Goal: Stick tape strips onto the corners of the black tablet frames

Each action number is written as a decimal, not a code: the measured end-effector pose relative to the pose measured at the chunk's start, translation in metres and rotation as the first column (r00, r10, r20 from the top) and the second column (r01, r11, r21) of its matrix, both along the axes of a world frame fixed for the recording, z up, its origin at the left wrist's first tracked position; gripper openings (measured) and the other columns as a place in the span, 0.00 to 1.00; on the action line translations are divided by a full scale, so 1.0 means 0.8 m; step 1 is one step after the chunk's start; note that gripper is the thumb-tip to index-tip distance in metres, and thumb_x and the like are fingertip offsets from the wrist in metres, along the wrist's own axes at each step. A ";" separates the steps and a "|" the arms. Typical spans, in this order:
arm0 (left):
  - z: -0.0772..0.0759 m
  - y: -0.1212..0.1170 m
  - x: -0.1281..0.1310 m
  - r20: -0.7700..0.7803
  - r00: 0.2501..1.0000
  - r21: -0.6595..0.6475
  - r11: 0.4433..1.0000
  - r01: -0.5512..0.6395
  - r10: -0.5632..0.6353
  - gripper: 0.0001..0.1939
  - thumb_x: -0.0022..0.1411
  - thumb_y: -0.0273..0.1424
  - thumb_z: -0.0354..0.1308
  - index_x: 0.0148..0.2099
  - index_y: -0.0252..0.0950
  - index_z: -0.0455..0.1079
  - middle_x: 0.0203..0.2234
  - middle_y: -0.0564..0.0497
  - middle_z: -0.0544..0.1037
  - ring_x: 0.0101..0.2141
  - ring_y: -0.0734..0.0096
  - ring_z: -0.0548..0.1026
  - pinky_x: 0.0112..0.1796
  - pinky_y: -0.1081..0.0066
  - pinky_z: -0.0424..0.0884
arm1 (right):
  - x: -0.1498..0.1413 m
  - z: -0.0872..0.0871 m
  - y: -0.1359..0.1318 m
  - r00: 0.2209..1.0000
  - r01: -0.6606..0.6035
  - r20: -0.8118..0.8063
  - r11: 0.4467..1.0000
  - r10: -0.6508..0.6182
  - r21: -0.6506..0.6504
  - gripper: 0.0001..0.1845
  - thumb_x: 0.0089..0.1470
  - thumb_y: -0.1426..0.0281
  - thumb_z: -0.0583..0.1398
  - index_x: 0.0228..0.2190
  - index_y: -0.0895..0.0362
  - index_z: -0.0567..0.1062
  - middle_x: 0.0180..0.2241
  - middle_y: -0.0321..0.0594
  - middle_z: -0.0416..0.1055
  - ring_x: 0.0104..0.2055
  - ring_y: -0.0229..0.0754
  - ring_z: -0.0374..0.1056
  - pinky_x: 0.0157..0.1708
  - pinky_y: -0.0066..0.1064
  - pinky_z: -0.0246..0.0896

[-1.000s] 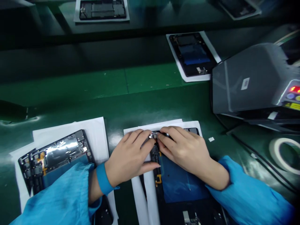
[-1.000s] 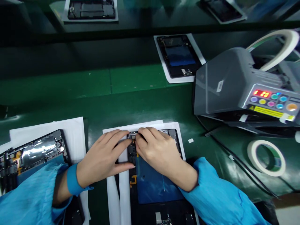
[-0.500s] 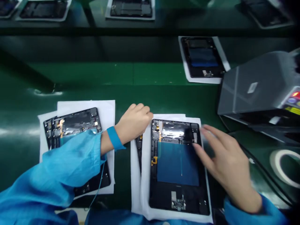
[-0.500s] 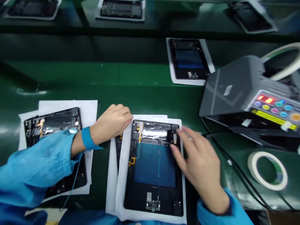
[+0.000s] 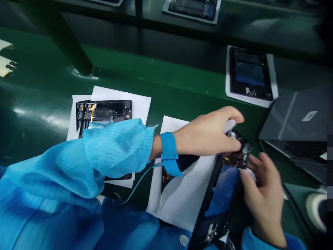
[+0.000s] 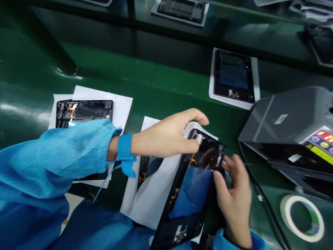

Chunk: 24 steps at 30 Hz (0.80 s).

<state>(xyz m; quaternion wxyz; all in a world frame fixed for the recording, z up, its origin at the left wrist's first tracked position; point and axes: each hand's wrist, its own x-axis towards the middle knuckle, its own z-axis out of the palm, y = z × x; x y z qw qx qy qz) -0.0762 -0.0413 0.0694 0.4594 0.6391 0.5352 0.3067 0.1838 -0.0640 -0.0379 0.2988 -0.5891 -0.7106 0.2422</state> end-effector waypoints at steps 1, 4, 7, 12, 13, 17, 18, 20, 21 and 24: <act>0.010 -0.007 0.000 0.044 0.999 0.014 1.000 0.009 -0.009 0.21 0.59 0.25 0.55 0.55 0.35 0.61 0.48 0.52 0.74 0.43 0.72 0.75 0.42 0.71 0.74 | 0.001 0.001 -0.003 0.991 0.079 -0.106 0.997 -0.080 -0.013 0.36 0.51 0.54 0.60 0.60 0.48 0.61 0.49 0.51 0.71 0.46 0.56 0.70 0.39 0.47 0.67; 0.037 -0.034 -0.012 0.142 0.989 0.038 0.998 0.044 -0.049 0.28 0.62 0.29 0.56 0.62 0.38 0.55 0.56 0.52 0.69 0.49 0.67 0.73 0.46 0.68 0.74 | -0.003 0.008 -0.007 0.937 0.174 -0.313 0.984 -0.156 0.029 0.31 0.48 0.55 0.64 0.55 0.41 0.68 0.41 0.49 0.75 0.35 0.53 0.73 0.26 0.40 0.64; 0.036 -0.070 -0.046 0.151 0.985 -0.046 0.996 -0.072 0.078 0.29 0.65 0.34 0.54 0.66 0.42 0.50 0.60 0.47 0.65 0.53 0.60 0.72 0.46 0.62 0.75 | -0.015 0.018 -0.003 0.981 0.062 -0.193 0.991 -0.038 0.121 0.34 0.48 0.57 0.65 0.57 0.42 0.66 0.40 0.48 0.75 0.28 0.48 0.71 0.26 0.40 0.65; -0.012 -0.155 -0.097 0.142 0.891 -0.377 0.856 -0.354 0.431 0.23 0.71 0.34 0.43 0.66 0.40 0.50 0.59 0.37 0.65 0.52 0.60 0.72 0.46 0.59 0.76 | -0.019 0.022 -0.005 0.904 -0.324 0.331 0.939 0.272 0.113 0.29 0.59 0.53 0.53 0.58 0.51 0.62 0.51 0.50 0.68 0.47 0.55 0.69 0.41 0.47 0.68; -0.019 -0.172 -0.096 0.157 0.873 -0.440 0.824 -0.356 0.462 0.23 0.72 0.34 0.42 0.66 0.38 0.49 0.59 0.36 0.65 0.52 0.60 0.72 0.47 0.59 0.76 | -0.018 0.019 -0.008 0.882 -0.360 0.367 0.924 0.294 0.125 0.28 0.60 0.54 0.52 0.57 0.53 0.63 0.52 0.49 0.68 0.49 0.55 0.68 0.42 0.46 0.67; -0.038 -0.199 -0.048 0.195 0.880 -0.557 0.788 -0.264 0.432 0.24 0.71 0.34 0.44 0.66 0.35 0.49 0.57 0.34 0.67 0.51 0.64 0.74 0.43 0.64 0.76 | -0.018 0.006 -0.022 0.861 -0.436 0.369 0.881 0.350 0.182 0.23 0.61 0.58 0.53 0.54 0.54 0.66 0.47 0.46 0.71 0.41 0.49 0.71 0.42 0.42 0.67; -0.042 -0.192 -0.033 0.191 0.896 -0.564 0.792 -0.235 0.402 0.24 0.69 0.34 0.47 0.64 0.35 0.53 0.55 0.36 0.70 0.49 0.65 0.75 0.41 0.67 0.76 | -0.020 0.004 -0.025 0.866 -0.434 0.358 0.881 0.351 0.186 0.22 0.60 0.58 0.53 0.53 0.54 0.66 0.46 0.45 0.72 0.38 0.48 0.71 0.40 0.41 0.68; -0.051 -0.169 -0.009 0.210 0.914 -0.549 0.815 -0.183 0.346 0.20 0.65 0.35 0.54 0.57 0.33 0.63 0.46 0.41 0.76 0.43 0.66 0.77 0.36 0.70 0.75 | -0.021 0.000 -0.030 0.871 -0.424 0.351 0.887 0.344 0.182 0.22 0.60 0.57 0.52 0.52 0.52 0.67 0.46 0.44 0.72 0.35 0.47 0.71 0.39 0.42 0.68; -0.054 -0.155 -0.003 0.225 0.917 -0.522 0.836 -0.171 0.328 0.16 0.63 0.34 0.56 0.52 0.33 0.68 0.41 0.45 0.78 0.41 0.66 0.77 0.35 0.71 0.74 | -0.021 -0.002 -0.031 0.870 -0.420 0.356 0.891 0.341 0.172 0.22 0.60 0.56 0.51 0.53 0.52 0.67 0.45 0.44 0.72 0.34 0.48 0.71 0.37 0.44 0.68; -0.049 -0.130 -0.010 0.201 0.934 -0.419 0.888 -0.191 0.296 0.07 0.59 0.30 0.57 0.38 0.32 0.72 0.31 0.50 0.77 0.34 0.67 0.76 0.32 0.72 0.72 | -0.009 -0.004 -0.030 0.908 -0.344 0.301 0.929 0.293 0.134 0.30 0.57 0.52 0.52 0.58 0.48 0.61 0.41 0.46 0.74 0.31 0.52 0.71 0.28 0.46 0.69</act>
